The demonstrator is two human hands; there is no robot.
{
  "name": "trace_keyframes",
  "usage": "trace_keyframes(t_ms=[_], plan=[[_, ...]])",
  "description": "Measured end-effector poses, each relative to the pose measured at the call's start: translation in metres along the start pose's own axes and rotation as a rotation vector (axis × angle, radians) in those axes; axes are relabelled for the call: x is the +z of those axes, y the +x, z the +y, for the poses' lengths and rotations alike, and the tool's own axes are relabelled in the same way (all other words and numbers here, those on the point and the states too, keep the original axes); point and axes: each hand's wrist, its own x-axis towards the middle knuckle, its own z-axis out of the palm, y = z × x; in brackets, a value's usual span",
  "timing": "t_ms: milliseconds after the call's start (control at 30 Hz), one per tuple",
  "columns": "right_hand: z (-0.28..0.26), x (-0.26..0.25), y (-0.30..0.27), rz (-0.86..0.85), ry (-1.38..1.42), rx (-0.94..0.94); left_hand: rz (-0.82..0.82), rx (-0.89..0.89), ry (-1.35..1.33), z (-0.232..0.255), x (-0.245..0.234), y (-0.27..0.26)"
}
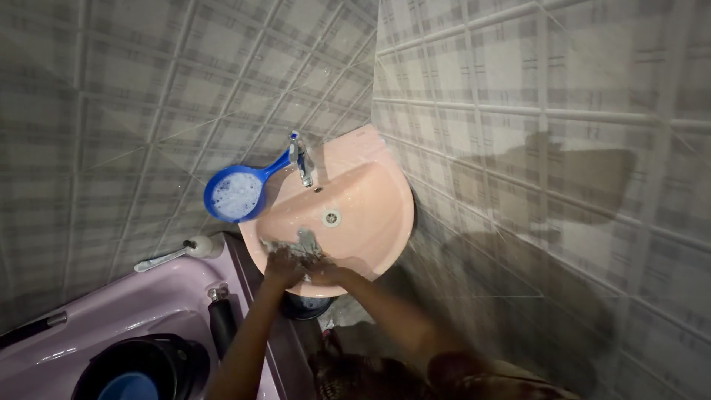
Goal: The person cleans the bathroom wall and sink using a soapy cloth, scrubbing the tiles and the faucet before rinsing the cloth.
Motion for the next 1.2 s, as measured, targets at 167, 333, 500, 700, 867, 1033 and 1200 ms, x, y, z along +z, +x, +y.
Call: trace_keyframes(t_ms=[167, 333, 500, 700, 867, 1033, 1200], plan=[[0.047, -0.014, -0.032, -0.089, -0.063, 0.111, 0.205, 0.101, -0.039, 0.052, 0.012, 0.02], [0.13, -0.071, -0.067, -0.112, -0.331, 0.537, 0.142, 0.117, -0.293, 0.163, 0.002, 0.082], [0.138, -0.079, -0.039, 0.203, -0.478, 0.6, 0.319, 0.209, -0.326, 0.134, 0.013, 0.112], [0.055, -0.051, 0.057, 0.407, -0.162, 0.482, 0.733, 0.183, -0.026, 0.019, 0.021, 0.1], [0.035, -0.027, 0.054, 0.104, -0.072, 0.18, 0.234, -0.033, -0.193, 0.006, 0.007, 0.06], [0.084, -0.05, -0.017, -0.058, -0.164, 0.366, 0.183, 0.254, -0.208, 0.07, 0.016, 0.038], [0.094, -0.072, 0.01, 0.082, -0.291, 0.511, 0.181, 0.038, -0.361, 0.078, 0.008, 0.057]])
